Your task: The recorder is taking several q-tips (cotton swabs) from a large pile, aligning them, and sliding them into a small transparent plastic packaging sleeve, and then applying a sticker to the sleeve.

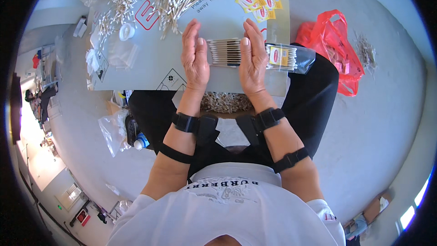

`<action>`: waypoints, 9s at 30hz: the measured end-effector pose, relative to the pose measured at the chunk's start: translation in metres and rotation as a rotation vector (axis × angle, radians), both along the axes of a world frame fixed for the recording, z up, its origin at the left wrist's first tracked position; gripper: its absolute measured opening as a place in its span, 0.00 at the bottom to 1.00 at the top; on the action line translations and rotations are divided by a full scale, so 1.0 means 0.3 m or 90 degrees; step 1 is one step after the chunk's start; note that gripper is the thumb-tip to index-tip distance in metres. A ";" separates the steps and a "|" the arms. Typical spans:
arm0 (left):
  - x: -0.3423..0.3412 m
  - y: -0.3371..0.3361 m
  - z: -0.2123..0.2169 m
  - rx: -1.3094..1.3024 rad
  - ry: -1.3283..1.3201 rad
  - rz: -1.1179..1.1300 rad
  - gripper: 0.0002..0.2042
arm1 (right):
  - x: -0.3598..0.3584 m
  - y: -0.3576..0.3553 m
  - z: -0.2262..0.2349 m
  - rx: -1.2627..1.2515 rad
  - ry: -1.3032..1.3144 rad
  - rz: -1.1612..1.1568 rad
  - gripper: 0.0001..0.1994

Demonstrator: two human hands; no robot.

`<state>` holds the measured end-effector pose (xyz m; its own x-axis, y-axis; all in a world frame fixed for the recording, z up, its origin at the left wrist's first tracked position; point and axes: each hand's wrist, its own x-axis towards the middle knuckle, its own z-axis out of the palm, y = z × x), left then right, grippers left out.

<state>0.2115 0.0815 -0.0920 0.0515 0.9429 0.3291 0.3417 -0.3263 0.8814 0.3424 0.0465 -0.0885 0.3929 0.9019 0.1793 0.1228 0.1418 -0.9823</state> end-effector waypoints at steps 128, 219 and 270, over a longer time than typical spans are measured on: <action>0.416 -0.114 0.015 -0.158 -0.316 -0.124 0.25 | 0.376 -0.105 -0.108 -0.149 0.145 -0.115 0.15; -0.111 0.010 0.044 0.043 0.314 0.000 0.11 | 0.025 -0.029 0.017 -0.031 -0.291 0.191 0.13; -0.078 0.150 0.060 -0.025 0.398 -0.038 0.05 | 0.016 -0.021 0.019 0.032 -0.350 0.151 0.11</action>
